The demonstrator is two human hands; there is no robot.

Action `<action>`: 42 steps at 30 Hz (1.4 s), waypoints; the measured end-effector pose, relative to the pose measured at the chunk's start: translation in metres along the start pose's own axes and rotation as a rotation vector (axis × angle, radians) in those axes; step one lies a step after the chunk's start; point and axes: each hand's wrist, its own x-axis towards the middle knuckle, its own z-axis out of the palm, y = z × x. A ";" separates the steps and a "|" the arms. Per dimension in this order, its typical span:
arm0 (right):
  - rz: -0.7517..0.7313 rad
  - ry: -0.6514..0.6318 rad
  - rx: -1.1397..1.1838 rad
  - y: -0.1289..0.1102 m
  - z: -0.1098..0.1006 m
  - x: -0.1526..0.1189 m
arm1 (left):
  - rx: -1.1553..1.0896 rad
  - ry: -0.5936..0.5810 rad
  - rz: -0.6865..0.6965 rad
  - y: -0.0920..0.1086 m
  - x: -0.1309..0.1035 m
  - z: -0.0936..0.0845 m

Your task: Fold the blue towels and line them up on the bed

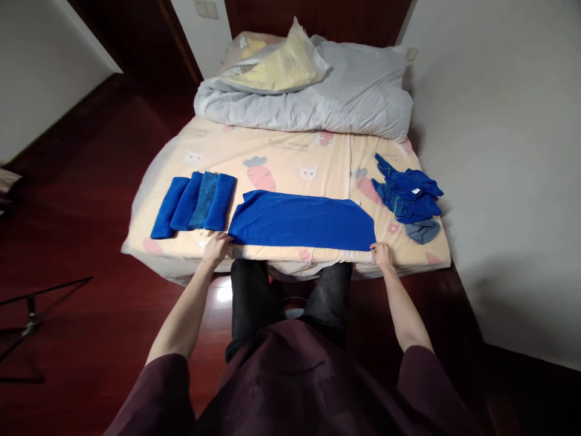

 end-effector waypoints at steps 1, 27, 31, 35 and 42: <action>-0.029 -0.031 -0.087 -0.001 0.000 -0.001 | 0.059 -0.022 0.046 0.001 -0.001 0.000; -0.282 -0.042 -0.022 -0.225 0.033 0.046 | -0.022 0.076 0.179 0.121 0.079 0.026; -0.451 -0.097 0.145 -0.298 0.098 0.046 | -0.111 0.018 0.133 0.149 0.078 0.079; -0.408 -0.174 0.136 -0.312 0.136 0.037 | -0.118 0.058 0.099 0.144 0.068 0.106; -0.450 -0.132 0.176 -0.300 0.143 0.039 | -0.120 0.028 0.086 0.141 0.070 0.103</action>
